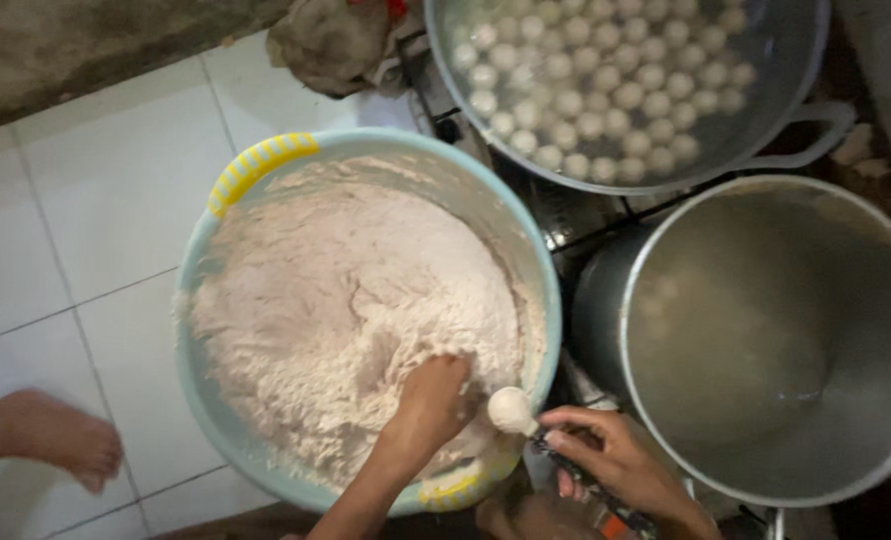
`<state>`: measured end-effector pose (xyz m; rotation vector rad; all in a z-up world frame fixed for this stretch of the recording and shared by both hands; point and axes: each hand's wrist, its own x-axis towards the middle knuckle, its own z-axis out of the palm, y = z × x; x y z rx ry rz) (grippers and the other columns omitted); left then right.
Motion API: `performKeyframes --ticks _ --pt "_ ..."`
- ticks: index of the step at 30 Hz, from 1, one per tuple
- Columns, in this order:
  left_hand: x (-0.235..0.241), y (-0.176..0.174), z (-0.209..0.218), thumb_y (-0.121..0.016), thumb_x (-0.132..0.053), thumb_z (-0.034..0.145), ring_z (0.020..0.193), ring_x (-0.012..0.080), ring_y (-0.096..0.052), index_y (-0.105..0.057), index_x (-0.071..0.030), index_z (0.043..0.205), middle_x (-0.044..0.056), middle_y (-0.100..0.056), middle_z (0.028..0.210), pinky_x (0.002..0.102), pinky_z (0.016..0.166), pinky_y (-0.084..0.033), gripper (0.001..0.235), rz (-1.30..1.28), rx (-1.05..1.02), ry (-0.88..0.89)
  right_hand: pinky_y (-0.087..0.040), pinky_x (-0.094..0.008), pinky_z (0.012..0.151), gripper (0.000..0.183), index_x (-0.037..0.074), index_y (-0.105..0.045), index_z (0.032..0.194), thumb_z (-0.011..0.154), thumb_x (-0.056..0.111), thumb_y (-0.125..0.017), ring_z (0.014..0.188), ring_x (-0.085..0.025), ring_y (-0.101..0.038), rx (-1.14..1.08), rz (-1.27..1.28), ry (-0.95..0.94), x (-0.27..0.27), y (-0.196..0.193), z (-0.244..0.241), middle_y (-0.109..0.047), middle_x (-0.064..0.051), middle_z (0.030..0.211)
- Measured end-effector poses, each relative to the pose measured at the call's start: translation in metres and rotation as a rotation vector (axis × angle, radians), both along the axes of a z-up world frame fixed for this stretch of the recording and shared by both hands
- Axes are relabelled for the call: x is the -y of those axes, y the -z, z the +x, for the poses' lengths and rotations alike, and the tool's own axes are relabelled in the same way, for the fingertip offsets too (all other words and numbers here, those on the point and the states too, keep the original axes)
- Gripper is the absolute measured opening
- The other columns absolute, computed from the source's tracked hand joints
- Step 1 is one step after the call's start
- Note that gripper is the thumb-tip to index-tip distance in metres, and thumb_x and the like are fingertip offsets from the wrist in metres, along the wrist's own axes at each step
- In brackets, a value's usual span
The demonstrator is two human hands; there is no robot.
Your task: The person scoops dough from a large basin using a spoon and releases small balls into a pot of boiling water. The process is repeated continuously to form and cook the balls.
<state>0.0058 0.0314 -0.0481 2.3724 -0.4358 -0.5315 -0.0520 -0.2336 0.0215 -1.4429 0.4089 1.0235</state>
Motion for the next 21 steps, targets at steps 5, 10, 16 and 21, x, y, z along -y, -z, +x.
performKeyframes --ticks 5,10,16,21 --pt "-0.034 0.034 -0.049 -0.064 -0.018 0.088 0.079 0.0417 -0.065 -0.068 -0.002 0.099 0.023 -0.070 0.089 0.051 0.069 -0.050 0.020 0.014 0.351 -0.026 -0.062 -0.032 0.066 0.042 0.006 -0.065 0.131 0.095 0.026 -0.058 0.074 -0.017 -0.077 0.139 -0.303 0.159 0.088 -0.011 0.004 -0.079 -0.011 0.085" --pt "-0.040 0.069 -0.078 -0.064 -0.028 0.093 0.081 0.0431 -0.065 -0.069 -0.003 0.096 0.022 -0.069 0.083 0.053 0.074 -0.052 0.026 0.173 0.077 -0.168 -0.058 -0.035 0.074 0.035 0.012 -0.070 0.129 0.098 0.025 -0.061 0.083 -0.021 -0.075 0.377 -0.837 -0.038 0.135 0.025 0.030 -0.079 -0.014 0.097" --pt "-0.035 0.104 -0.081 -0.068 -0.022 0.078 0.074 0.0376 -0.064 -0.067 0.000 0.102 0.020 -0.066 0.085 0.044 0.062 -0.052 0.033 -0.229 0.155 -0.411 -0.059 -0.037 0.077 0.035 0.017 -0.074 0.123 0.088 0.020 -0.072 0.091 -0.023 -0.073 0.682 -0.945 -0.186 0.120 0.042 0.035 -0.074 -0.010 0.112" --pt "0.001 0.101 -0.084 -0.058 -0.025 0.100 0.072 0.0274 -0.063 -0.063 -0.002 0.105 0.017 -0.061 0.089 0.039 0.064 -0.049 0.024 -0.475 -0.412 -0.715 -0.063 -0.037 0.079 0.038 0.018 -0.071 0.127 0.090 0.016 -0.070 0.096 -0.025 -0.073 0.560 -0.894 0.159 0.086 -0.014 0.021 -0.071 -0.011 0.120"
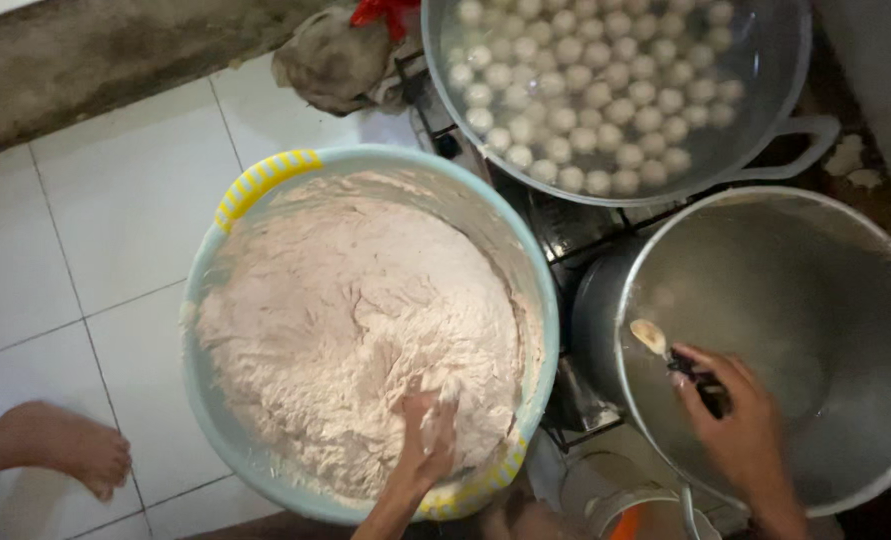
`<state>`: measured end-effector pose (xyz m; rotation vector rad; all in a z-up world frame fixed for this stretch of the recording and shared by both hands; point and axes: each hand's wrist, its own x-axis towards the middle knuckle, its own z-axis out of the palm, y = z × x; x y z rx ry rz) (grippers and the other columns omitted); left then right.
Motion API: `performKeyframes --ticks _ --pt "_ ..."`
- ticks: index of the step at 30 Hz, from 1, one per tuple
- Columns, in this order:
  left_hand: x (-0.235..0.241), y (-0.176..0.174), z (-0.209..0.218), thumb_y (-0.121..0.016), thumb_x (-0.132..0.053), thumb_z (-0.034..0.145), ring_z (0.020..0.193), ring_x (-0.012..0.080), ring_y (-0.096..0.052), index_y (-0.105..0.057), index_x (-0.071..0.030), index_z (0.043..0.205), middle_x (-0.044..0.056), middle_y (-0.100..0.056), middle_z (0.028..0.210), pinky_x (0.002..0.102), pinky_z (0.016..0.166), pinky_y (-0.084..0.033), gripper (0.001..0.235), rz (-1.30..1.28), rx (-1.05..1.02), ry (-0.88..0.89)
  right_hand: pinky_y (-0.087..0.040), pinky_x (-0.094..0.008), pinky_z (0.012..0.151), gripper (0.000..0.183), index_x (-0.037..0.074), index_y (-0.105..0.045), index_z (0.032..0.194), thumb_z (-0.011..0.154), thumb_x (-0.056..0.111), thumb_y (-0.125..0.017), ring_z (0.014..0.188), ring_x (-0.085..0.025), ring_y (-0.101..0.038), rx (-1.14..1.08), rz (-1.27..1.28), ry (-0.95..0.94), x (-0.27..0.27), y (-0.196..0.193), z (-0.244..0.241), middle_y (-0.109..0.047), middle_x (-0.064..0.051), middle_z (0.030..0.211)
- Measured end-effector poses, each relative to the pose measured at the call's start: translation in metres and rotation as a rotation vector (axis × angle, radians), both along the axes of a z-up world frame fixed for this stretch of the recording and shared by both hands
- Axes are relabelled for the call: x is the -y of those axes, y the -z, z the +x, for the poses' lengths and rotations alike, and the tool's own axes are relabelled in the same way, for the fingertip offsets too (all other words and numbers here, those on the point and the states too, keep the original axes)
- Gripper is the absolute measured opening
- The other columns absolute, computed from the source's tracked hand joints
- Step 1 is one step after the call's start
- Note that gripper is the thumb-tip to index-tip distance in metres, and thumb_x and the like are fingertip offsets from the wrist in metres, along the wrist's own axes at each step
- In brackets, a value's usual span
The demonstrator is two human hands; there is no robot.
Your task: The person scoops dough from a large basin using a spoon and releases small balls into a pot of boiling water. The process is repeated continuously to form and cook the balls.
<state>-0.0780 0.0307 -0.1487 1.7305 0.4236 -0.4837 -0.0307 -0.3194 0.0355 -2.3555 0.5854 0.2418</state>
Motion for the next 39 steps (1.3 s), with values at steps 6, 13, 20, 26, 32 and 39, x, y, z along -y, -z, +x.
performKeyframes --ticks 6,13,20,26,32,39 --pt "0.032 -0.108 0.059 -0.068 -0.031 0.098 0.054 0.0226 -0.068 -0.066 -0.003 0.076 0.009 -0.066 0.062 0.033 0.051 -0.051 0.036 0.163 0.020 0.340 -0.061 -0.032 0.076 0.034 0.011 -0.073 0.115 0.082 0.019 -0.077 0.096 -0.021 -0.076 0.271 0.121 -0.250 -0.112 -0.017 -0.020 -0.074 -0.009 0.113" --pt "0.034 -0.160 0.079 -0.073 -0.005 0.077 0.063 0.0290 -0.073 -0.065 -0.002 0.086 0.015 -0.071 0.070 0.037 0.057 -0.055 0.013 -0.041 0.466 0.266 -0.059 -0.030 0.077 0.032 0.004 -0.072 0.113 0.082 0.012 -0.077 0.090 -0.019 -0.076 0.345 0.256 -0.359 -0.140 -0.007 -0.017 -0.075 -0.009 0.104" --pt "0.024 -0.148 0.074 -0.082 -0.012 0.066 0.070 0.0382 -0.072 -0.075 -0.003 0.093 0.020 -0.072 0.076 0.045 0.064 -0.057 0.029 0.193 0.494 0.361 -0.049 -0.024 0.043 0.032 0.000 -0.068 0.119 0.090 0.011 -0.068 0.058 -0.008 -0.061 -0.345 0.932 -0.053 -0.118 0.024 -0.017 -0.066 -0.001 0.083" --pt "0.016 -0.129 0.072 -0.088 -0.023 0.064 0.076 0.0405 -0.073 -0.074 -0.004 0.087 0.022 -0.072 0.079 0.049 0.068 -0.056 0.033 0.342 0.234 0.537 -0.048 -0.026 0.041 0.032 -0.002 -0.066 0.119 0.093 0.018 -0.065 0.055 -0.010 -0.062 -0.503 1.012 -0.106 -0.118 0.028 -0.014 -0.065 -0.004 0.075" --pt "0.014 -0.104 0.070 -0.090 -0.024 0.061 0.078 0.0456 -0.068 -0.069 -0.002 0.084 0.023 -0.071 0.081 0.055 0.066 -0.053 0.038 0.479 0.335 0.572 -0.049 -0.026 0.044 0.040 -0.001 -0.067 0.124 0.093 0.024 -0.066 0.050 -0.013 -0.062 -0.604 0.954 -0.171 -0.109 0.005 -0.014 -0.067 -0.010 0.065" --pt "-0.016 -0.087 0.084 -0.079 -0.024 0.080 0.070 0.0396 -0.069 -0.070 -0.008 0.088 0.017 -0.071 0.074 0.049 0.062 -0.053 0.020 0.327 0.337 0.483 -0.061 -0.029 0.061 0.045 0.001 -0.068 0.128 0.090 0.024 -0.066 0.067 -0.014 -0.074 -0.429 0.772 -0.016 -0.028 -0.022 -0.012 -0.074 -0.006 0.080"
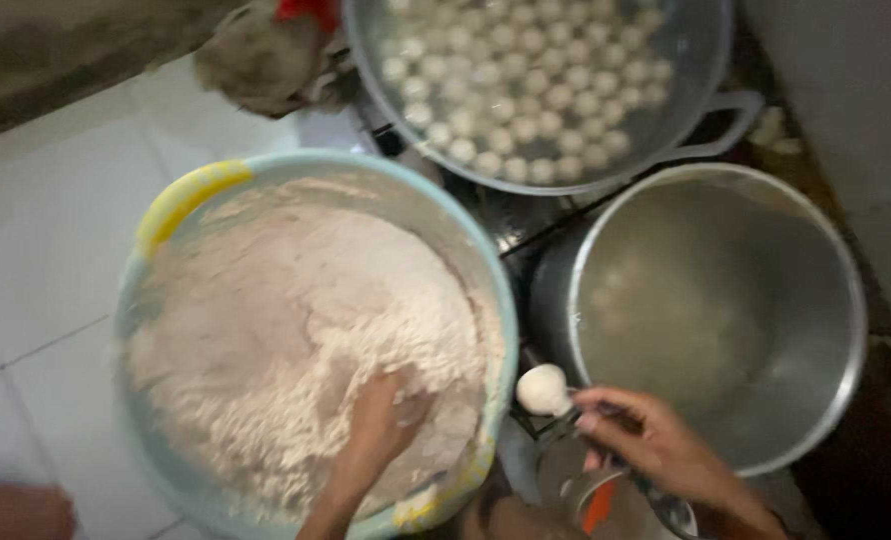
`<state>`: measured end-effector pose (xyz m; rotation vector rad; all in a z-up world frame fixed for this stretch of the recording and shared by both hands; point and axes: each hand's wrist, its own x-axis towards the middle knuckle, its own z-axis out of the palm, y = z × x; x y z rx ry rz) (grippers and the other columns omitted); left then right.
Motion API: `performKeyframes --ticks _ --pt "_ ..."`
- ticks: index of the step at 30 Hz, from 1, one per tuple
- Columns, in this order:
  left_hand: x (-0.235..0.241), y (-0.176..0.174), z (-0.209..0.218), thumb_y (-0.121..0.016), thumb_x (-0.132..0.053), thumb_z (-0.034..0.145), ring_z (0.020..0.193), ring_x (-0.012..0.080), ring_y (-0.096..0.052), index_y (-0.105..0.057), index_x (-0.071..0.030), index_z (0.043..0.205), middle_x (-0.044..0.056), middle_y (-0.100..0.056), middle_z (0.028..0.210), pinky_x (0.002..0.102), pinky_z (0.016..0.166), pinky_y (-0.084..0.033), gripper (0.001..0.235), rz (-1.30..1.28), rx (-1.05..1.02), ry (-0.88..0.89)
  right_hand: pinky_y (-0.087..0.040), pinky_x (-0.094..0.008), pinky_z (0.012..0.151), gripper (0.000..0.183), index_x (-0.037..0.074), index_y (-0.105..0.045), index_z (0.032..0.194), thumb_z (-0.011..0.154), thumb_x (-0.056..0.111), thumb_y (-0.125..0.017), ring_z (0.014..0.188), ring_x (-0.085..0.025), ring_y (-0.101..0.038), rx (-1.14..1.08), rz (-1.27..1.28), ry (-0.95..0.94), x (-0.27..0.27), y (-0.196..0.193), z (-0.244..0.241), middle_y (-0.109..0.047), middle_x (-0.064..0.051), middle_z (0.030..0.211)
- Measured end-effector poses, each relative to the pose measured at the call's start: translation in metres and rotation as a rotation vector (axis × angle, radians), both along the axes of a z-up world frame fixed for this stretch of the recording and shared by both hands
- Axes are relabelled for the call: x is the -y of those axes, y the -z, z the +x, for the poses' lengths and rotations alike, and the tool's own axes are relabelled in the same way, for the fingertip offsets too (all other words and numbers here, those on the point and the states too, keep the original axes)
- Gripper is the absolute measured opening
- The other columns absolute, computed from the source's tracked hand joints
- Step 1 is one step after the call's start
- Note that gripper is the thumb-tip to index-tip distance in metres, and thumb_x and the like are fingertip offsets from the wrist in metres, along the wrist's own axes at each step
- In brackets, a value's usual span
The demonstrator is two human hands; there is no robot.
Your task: The person scoops dough from a large basin using a spoon and releases small balls into a pot of boiling water. The process is repeated continuously to form and cook the balls.
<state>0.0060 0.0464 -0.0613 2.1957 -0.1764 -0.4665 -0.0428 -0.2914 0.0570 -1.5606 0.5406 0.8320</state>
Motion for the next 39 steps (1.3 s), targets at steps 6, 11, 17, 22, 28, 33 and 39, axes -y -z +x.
performKeyframes --ticks 6,11,17,22,28,33,39 --pt "-0.032 0.010 0.041 -0.079 -0.023 0.077 0.064 0.0410 -0.067 -0.068 -0.004 0.090 0.021 -0.067 0.068 0.046 0.059 -0.053 0.025 0.085 -0.034 0.044 -0.059 -0.034 0.067 0.035 0.012 -0.071 0.128 0.097 0.026 -0.064 0.074 -0.021 -0.073 0.156 -0.612 -0.169 0.072 0.038 0.048 -0.078 -0.007 0.086" --pt "-0.051 0.023 0.087 -0.069 -0.026 0.087 0.067 0.0409 -0.067 -0.067 -0.002 0.090 0.022 -0.067 0.072 0.049 0.062 -0.051 0.024 0.113 -0.004 -0.038 -0.058 -0.037 0.080 0.033 0.012 -0.071 0.122 0.089 0.017 -0.069 0.091 -0.026 -0.073 0.605 -0.806 -0.351 0.067 0.070 0.059 -0.071 -0.009 0.111" --pt "-0.087 0.045 0.166 -0.061 -0.038 0.098 0.074 0.0412 -0.066 -0.071 -0.005 0.096 0.020 -0.070 0.079 0.053 0.074 -0.051 0.034 0.541 0.193 0.025 -0.060 -0.036 0.083 0.035 0.014 -0.070 0.122 0.087 0.019 -0.071 0.093 -0.024 -0.072 0.509 -0.821 -0.367 0.065 0.067 0.061 -0.068 -0.006 0.115" --pt "-0.077 0.095 0.209 -0.064 -0.037 0.095 0.088 0.0435 -0.065 -0.072 0.000 0.111 0.022 -0.070 0.089 0.054 0.083 -0.052 0.041 0.490 0.603 0.005 -0.060 -0.037 0.081 0.029 0.012 -0.073 0.120 0.093 0.021 -0.068 0.091 -0.023 -0.073 0.604 -0.820 -0.266 0.074 0.063 0.057 -0.071 -0.006 0.114" --pt "0.037 0.178 0.191 -0.057 -0.007 0.079 0.082 0.0352 -0.068 -0.077 -0.005 0.102 0.015 -0.071 0.082 0.047 0.080 -0.055 0.030 -0.057 0.656 0.478 -0.061 -0.038 0.076 0.034 0.011 -0.068 0.125 0.094 0.024 -0.063 0.089 -0.027 -0.072 0.440 -1.033 -0.220 0.119 0.057 0.053 -0.067 -0.012 0.118" --pt "0.038 0.129 0.040 -0.067 -0.019 0.082 0.083 0.0378 -0.065 -0.074 -0.007 0.098 0.017 -0.069 0.083 0.048 0.077 -0.052 0.022 0.009 0.133 0.855 -0.059 -0.040 0.079 0.034 0.014 -0.069 0.127 0.096 0.027 -0.062 0.091 -0.030 -0.072 0.386 -1.156 -0.340 0.134 0.070 0.046 -0.068 -0.010 0.123" --pt "-0.023 0.070 -0.039 -0.075 -0.024 0.083 0.088 0.0389 -0.063 -0.071 -0.007 0.108 0.017 -0.070 0.091 0.049 0.075 -0.049 0.030 0.062 0.346 0.124 -0.060 -0.040 0.079 0.038 0.011 -0.070 0.129 0.094 0.025 -0.067 0.089 -0.027 -0.073 0.533 -1.052 -0.167 0.117 0.056 0.039 -0.070 -0.013 0.117"
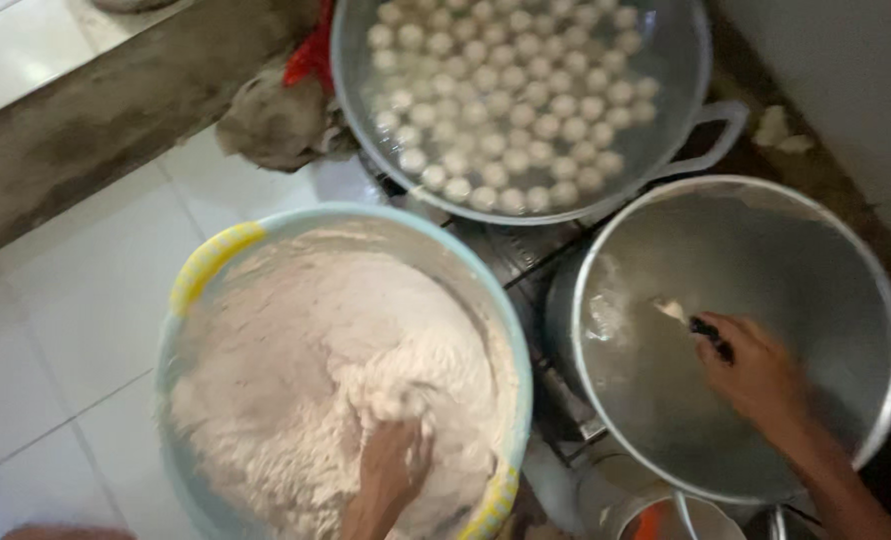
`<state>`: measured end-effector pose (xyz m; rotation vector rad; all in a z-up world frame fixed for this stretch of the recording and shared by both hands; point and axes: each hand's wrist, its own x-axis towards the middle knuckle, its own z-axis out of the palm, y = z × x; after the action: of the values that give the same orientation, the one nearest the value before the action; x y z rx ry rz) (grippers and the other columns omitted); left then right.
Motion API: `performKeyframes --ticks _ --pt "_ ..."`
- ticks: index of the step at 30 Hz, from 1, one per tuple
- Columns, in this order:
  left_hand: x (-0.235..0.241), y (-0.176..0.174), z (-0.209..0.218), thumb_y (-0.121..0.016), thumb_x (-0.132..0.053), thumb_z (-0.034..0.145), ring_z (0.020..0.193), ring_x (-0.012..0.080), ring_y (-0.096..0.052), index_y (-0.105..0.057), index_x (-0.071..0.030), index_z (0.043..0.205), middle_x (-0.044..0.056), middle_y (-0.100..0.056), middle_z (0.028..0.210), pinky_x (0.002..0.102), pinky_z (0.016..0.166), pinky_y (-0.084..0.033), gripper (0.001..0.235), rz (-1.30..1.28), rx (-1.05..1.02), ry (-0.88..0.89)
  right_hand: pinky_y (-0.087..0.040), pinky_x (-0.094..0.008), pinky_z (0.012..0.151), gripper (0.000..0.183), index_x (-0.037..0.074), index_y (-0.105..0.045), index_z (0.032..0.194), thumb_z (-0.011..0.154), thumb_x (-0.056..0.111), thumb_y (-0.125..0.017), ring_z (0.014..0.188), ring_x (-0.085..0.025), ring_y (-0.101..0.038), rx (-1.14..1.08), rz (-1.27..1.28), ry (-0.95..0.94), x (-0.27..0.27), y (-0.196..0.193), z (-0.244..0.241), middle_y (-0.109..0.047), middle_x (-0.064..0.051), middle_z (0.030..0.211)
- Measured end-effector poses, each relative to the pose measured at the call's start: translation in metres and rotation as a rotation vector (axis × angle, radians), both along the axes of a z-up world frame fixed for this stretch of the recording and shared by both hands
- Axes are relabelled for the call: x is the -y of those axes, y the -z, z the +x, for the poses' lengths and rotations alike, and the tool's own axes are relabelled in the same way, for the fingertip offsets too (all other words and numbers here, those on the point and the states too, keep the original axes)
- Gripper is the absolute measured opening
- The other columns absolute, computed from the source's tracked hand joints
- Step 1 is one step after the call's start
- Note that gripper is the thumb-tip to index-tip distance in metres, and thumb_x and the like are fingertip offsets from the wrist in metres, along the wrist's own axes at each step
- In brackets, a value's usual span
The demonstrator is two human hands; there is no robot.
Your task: The person scoops dough from a large basin using a spoon and releases small balls into a pot of boiling water. The process is repeated continuously to form and cook the balls.
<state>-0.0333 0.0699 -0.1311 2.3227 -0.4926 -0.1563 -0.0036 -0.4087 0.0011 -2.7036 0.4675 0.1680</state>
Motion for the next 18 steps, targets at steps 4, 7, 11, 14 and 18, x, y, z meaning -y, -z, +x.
performKeyframes --ticks 4,7,11,14,18 --pt "0.006 -0.009 0.003 -0.076 -0.026 0.083 0.092 0.0367 -0.063 -0.067 -0.005 0.122 0.018 -0.070 0.098 0.049 0.080 -0.050 0.044 0.031 -0.138 -0.255 -0.060 -0.040 0.082 0.038 0.012 -0.070 0.128 0.092 0.024 -0.071 0.095 -0.026 -0.073 0.100 0.042 0.015 -0.054 -0.037 -0.012 -0.070 -0.013 0.122" --pt "0.008 -0.025 0.001 -0.076 -0.023 0.083 0.087 0.0340 -0.065 -0.067 -0.004 0.115 0.017 -0.071 0.093 0.046 0.076 -0.051 0.038 -0.152 -0.318 -0.199 -0.061 -0.038 0.085 0.034 0.011 -0.071 0.121 0.089 0.022 -0.073 0.101 -0.025 -0.073 0.213 0.114 -0.058 -0.118 -0.055 -0.028 -0.072 -0.013 0.116" --pt "0.033 -0.047 0.002 -0.076 -0.019 0.083 0.080 0.0304 -0.067 -0.068 -0.003 0.107 0.016 -0.071 0.087 0.042 0.071 -0.052 0.030 -0.305 -0.315 -0.270 -0.060 -0.037 0.084 0.042 0.010 -0.071 0.122 0.081 0.018 -0.077 0.102 -0.025 -0.073 0.362 0.321 -0.293 -0.187 -0.053 -0.034 -0.073 -0.013 0.114" --pt "0.052 -0.068 0.015 -0.076 -0.016 0.082 0.075 0.0277 -0.068 -0.068 -0.002 0.100 0.015 -0.071 0.082 0.040 0.067 -0.053 0.024 -0.374 -0.366 -0.295 -0.062 -0.036 0.082 0.042 0.009 -0.072 0.121 0.080 0.015 -0.079 0.098 -0.025 -0.075 0.269 0.467 -0.340 -0.212 -0.051 -0.028 -0.074 -0.012 0.112" --pt "0.061 -0.111 0.035 -0.076 -0.011 0.082 0.068 0.0241 -0.070 -0.068 -0.001 0.092 0.014 -0.072 0.075 0.036 0.062 -0.054 0.017 -0.463 -0.415 -0.247 -0.061 -0.035 0.084 0.038 0.007 -0.071 0.117 0.081 0.014 -0.079 0.100 -0.026 -0.075 0.290 0.508 -0.334 -0.224 -0.050 -0.024 -0.073 -0.012 0.113"
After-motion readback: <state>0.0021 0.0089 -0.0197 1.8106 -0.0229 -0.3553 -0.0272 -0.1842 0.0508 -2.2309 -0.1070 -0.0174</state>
